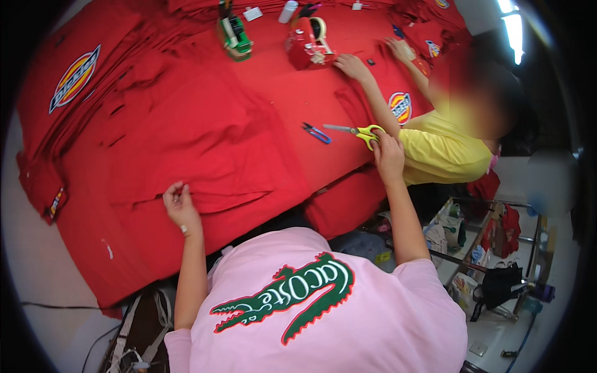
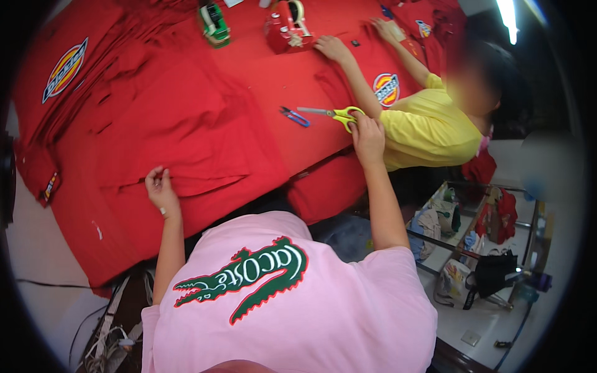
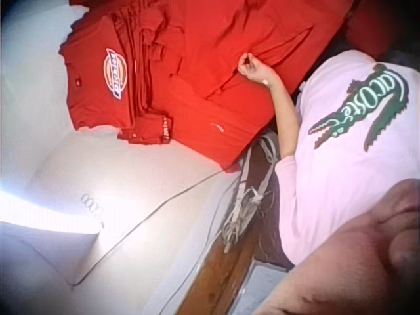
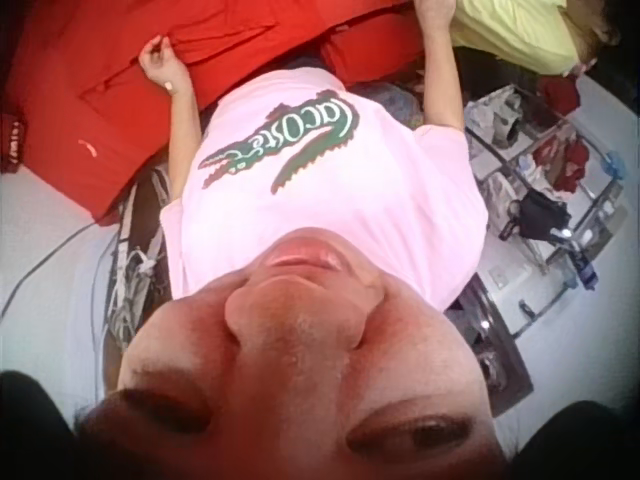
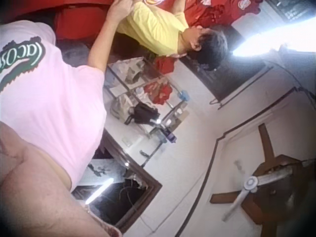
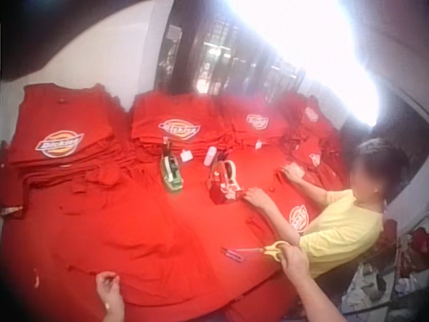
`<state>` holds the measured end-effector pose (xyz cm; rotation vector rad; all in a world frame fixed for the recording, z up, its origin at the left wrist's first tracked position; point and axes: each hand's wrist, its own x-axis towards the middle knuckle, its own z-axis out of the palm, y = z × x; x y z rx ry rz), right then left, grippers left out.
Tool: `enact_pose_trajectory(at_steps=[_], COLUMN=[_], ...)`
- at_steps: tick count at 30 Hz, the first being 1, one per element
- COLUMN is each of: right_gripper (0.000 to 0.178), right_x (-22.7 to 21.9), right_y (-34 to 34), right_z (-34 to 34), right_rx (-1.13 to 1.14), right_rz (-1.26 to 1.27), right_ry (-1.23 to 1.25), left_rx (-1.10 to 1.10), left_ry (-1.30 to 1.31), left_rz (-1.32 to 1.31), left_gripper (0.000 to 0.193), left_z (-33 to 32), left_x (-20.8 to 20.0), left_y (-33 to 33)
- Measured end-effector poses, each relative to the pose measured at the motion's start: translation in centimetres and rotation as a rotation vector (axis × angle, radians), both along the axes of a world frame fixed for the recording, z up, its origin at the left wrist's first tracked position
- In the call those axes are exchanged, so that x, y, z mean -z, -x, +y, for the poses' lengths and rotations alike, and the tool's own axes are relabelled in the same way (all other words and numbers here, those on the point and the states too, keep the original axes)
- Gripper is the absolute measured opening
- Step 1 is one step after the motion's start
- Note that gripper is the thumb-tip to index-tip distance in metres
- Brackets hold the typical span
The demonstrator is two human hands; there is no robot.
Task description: The person processes garments by flattening, aligning, and folding red shirts on a table, occasionally using small shears to trim loose threads.
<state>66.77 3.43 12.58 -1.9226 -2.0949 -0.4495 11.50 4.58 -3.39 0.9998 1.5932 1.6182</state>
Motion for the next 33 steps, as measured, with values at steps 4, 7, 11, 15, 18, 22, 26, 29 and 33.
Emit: enact_pose_trajectory(at_steps=[4, 7, 11, 15, 18, 22, 26, 29, 33], right_gripper=[0.037, 0.038, 0.034, 0.029, 0.026, 0.021, 0.026, 0.033, 0.032], right_x=[-2.4, -2.7, -0.7, -1.0, 0.5, 0.5, 1.2, 0.5, 0.1], right_y=[-6.9, -9.7, -10.3, -1.3, 7.4, 19.9, 26.5, 29.8, 31.0], right_z=[-5.3, -5.9, -1.7, 2.5, 3.0, 3.5, 5.2, 6.6, 7.5], right_rx=[-0.005, -0.076, -0.088, 0.078, -0.081, -0.347, -0.457, -0.534, -0.575], right_rz=[-0.005, 0.007, 0.048, 0.416, 0.732, 0.701, 0.688, 0.614, 0.513], right_ry=[0.023, 0.057, 0.021, -0.044, 0.084, 0.293, 0.429, 0.438, 0.457], left_rx=[0.039, -0.002, -0.015, 0.013, 0.013, -0.004, 0.042, 0.02, 0.012], left_ry=[0.09, 0.076, 0.044, -0.05, -0.035, -0.13, -0.083, -0.054, -0.046], left_rz=[-0.016, -0.047, -0.039, 0.018, -0.005, -0.049, -0.031, 0.036, 0.089], left_gripper=[0.034, 0.037, 0.046, 0.05, 0.05, 0.059, 0.07, 0.074, 0.069], left_z=[-0.4, 0.7, 2.0, 3.5, 3.3, 2.7, 2.5, 2.6, 2.5], left_x=[-2.1, -4.5, -6.8, -7.8, -9.7, -9.9, -9.9, -10.0, -10.9], left_y=[-0.2, -0.9, -1.3, 0.3, -0.4, 0.2, 0.6, 1.4, 1.2])
